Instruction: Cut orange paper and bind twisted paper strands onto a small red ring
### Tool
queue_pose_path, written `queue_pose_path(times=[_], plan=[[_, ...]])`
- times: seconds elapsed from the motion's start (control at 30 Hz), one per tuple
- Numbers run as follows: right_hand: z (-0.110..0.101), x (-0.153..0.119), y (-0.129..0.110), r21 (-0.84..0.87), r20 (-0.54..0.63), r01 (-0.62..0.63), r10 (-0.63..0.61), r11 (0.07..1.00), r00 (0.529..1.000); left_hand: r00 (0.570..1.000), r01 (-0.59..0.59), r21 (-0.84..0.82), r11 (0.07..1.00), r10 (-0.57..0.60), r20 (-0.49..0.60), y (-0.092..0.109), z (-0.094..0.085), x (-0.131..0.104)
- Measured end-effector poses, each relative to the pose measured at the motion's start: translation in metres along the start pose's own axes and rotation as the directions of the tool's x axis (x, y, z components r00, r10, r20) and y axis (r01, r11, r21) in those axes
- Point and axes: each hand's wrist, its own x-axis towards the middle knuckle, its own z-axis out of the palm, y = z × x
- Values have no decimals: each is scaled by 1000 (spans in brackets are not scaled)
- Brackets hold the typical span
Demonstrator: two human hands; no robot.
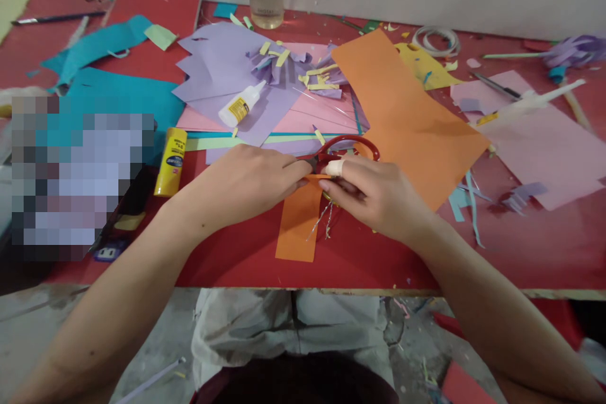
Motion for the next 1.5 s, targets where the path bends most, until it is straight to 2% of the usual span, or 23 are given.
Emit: queue_pose_path(times=[0.2,0.43,0.7,1.5], plan=[[0,0,0,14,3,-2,2,1000,1000,1000,18,-3,1000,-18,26,0,0,0],[-1,0,-1,-2,21,-19,19,1000,1000,1000,7,-14,1000,-7,4,1,-2,0],[-1,1,-1,-3,41,-39,39,999,998,997,45,-29,999,-43,71,1,-5,1],[-1,2,-1,-6,59,-52,52,999,997,994,54,-22,998,-52,94,3,-6,1]])
